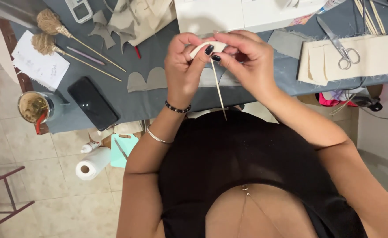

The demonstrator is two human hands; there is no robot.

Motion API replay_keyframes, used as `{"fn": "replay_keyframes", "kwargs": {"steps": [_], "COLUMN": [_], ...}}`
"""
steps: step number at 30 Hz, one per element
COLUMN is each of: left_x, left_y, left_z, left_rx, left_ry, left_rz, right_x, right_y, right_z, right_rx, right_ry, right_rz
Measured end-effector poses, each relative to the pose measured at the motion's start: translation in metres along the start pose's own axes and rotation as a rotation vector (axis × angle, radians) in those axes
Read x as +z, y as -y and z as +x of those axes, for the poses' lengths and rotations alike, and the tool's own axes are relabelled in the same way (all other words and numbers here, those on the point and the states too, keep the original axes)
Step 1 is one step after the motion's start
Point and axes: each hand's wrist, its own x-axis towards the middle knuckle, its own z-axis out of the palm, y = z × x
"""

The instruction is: Cutting fabric patterns and wrapping them around small balls to create craft components.

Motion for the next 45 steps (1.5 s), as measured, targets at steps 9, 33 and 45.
{"fn": "replay_keyframes", "kwargs": {"steps": [9,33,45], "left_x": [-0.004,0.003,-0.013], "left_y": [0.024,0.013,-0.007], "left_z": [-0.003,-0.015,-0.002], "left_rx": [0.116,-0.09,-0.076], "left_ry": [-0.078,-0.027,0.127], "left_rz": [-0.089,0.037,0.329], "right_x": [0.015,0.011,0.005], "right_y": [-0.012,-0.024,-0.028], "right_z": [-0.003,-0.01,-0.001], "right_rx": [-0.022,-0.309,0.51], "right_ry": [-0.119,-0.146,0.101], "right_rz": [0.129,-0.291,0.525]}}
